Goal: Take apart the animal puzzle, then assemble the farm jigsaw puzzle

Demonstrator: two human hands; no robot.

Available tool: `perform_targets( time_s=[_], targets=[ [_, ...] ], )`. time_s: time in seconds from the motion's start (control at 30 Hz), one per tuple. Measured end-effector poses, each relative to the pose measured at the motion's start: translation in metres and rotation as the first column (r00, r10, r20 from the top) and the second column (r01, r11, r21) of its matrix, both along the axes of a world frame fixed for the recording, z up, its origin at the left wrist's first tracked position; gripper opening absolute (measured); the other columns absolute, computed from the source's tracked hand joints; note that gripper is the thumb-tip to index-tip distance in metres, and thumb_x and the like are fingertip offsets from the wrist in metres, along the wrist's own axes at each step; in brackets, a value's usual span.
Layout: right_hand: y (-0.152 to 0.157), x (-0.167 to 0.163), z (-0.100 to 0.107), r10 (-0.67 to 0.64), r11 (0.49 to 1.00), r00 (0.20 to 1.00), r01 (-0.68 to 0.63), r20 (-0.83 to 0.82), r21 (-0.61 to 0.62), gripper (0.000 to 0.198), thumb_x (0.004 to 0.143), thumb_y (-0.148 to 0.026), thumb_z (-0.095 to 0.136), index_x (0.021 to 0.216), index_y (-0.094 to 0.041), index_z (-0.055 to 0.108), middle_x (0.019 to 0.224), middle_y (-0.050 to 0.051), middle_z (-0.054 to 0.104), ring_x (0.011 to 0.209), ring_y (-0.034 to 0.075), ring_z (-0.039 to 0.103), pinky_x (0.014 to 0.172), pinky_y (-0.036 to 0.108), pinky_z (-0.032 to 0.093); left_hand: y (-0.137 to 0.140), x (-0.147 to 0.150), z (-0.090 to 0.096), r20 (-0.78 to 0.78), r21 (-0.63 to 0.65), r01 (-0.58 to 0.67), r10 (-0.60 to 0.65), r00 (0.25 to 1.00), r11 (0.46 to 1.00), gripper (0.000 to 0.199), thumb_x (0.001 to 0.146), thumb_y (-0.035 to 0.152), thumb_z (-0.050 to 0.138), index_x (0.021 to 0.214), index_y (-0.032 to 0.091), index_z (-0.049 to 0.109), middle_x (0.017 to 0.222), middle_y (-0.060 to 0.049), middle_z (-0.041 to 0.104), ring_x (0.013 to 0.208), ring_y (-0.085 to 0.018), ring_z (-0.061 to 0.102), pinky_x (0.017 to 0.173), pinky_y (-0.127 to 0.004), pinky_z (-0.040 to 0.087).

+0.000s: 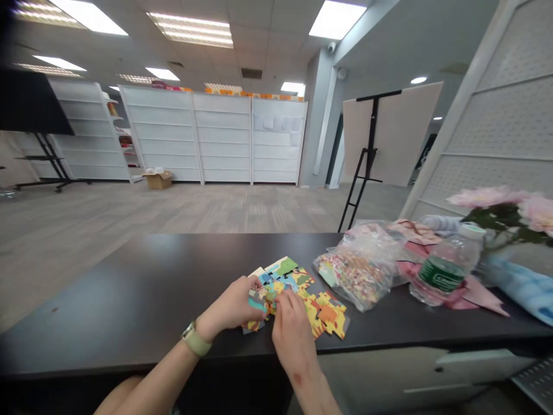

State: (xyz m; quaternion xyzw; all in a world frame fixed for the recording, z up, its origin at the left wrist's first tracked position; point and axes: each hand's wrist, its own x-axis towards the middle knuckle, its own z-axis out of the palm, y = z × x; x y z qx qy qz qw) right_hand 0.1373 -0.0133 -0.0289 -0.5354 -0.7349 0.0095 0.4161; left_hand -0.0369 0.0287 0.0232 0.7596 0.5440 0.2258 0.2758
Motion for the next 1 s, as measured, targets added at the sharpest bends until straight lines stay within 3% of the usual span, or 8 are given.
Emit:
perform_targets(
  time_s=[0.27, 0.37, 0.43, 0.53, 0.83, 1.0],
  targets=[
    [-0.003, -0.002, 0.003, -0.022, 0.999, 1.0, 0.022, 0.002, -0.041, 0.023, 0.095, -0.013, 0.039, 0.096, -0.021, 0.06, 0.105, 0.01, 0.067, 0.104, 0.026, 0.064, 0.092, 0.044, 0.055, 0.011, -0.039, -0.005, 0.401, -0.237, 0.208, -0.099, 0.911, 0.949, 0.046, 0.059, 0.023, 0.083, 0.096, 0.02, 0.058, 0.09, 0.003, 0.059, 0.081, -0.017, 0.056, 0.072, -0.025, 0.047],
    [-0.001, 0.002, -0.003, -0.005, 1.0, 0.999, 0.005, 0.048, 0.007, 0.016, 0.094, -0.022, 0.051, 0.103, -0.022, 0.063, 0.112, 0.011, 0.068, 0.109, 0.028, 0.065, 0.094, 0.044, 0.056, 0.013, -0.045, -0.009, 0.473, -0.318, 0.228, -0.054, 0.879, 0.92, 0.045, 0.06, 0.022, 0.082, 0.097, 0.019, 0.057, 0.085, 0.003, 0.059, 0.076, -0.015, 0.057, 0.07, -0.025, 0.048],
    [0.001, 0.007, -0.009, 0.037, 0.998, 0.995, -0.042, 0.092, 0.049, 0.029, 0.086, -0.029, 0.065, 0.114, -0.022, 0.064, 0.122, 0.012, 0.067, 0.116, 0.031, 0.064, 0.098, 0.045, 0.056, 0.014, -0.044, -0.013, 0.539, -0.357, 0.246, -0.016, 0.842, 0.901, 0.047, 0.06, 0.023, 0.083, 0.098, 0.019, 0.056, 0.082, 0.003, 0.061, 0.072, -0.014, 0.058, 0.069, -0.026, 0.048],
    [0.008, 0.014, -0.019, 0.102, 0.99, 0.985, -0.114, 0.14, 0.078, 0.053, 0.076, -0.029, 0.075, 0.127, -0.024, 0.063, 0.132, 0.012, 0.065, 0.121, 0.032, 0.063, 0.1, 0.043, 0.056, 0.016, -0.04, -0.017, 0.654, -0.36, 0.316, -0.004, 0.756, 0.878, 0.049, 0.061, 0.027, 0.086, 0.097, 0.018, 0.054, 0.083, 0.002, 0.063, 0.07, -0.013, 0.059, 0.067, -0.026, 0.049],
    [0.021, 0.016, -0.033, 0.043, 0.981, 0.997, -0.054, 0.065, 0.186, 0.038, 0.093, -0.021, 0.056, 0.131, -0.026, 0.06, 0.123, 0.007, 0.071, 0.112, 0.023, 0.069, 0.094, 0.034, 0.06, 0.016, -0.026, -0.015, 0.882, -0.291, 0.464, 0.046, 0.469, 0.837, 0.048, 0.065, 0.028, 0.091, 0.094, 0.018, 0.055, 0.086, -0.003, 0.067, 0.069, -0.013, 0.064, 0.068, -0.026, 0.054],
    [0.02, 0.016, -0.035, 0.049, 0.963, 0.997, -0.061, 0.053, 0.261, 0.031, 0.095, -0.02, 0.055, 0.125, -0.026, 0.062, 0.118, 0.006, 0.073, 0.108, 0.024, 0.071, 0.091, 0.034, 0.061, 0.017, -0.036, -0.008, 0.874, -0.337, 0.338, 0.159, 0.459, 0.879, 0.041, 0.074, 0.036, 0.086, 0.097, 0.018, 0.057, 0.08, -0.001, 0.066, 0.059, -0.012, 0.061, 0.059, -0.029, 0.057]
  ],
)
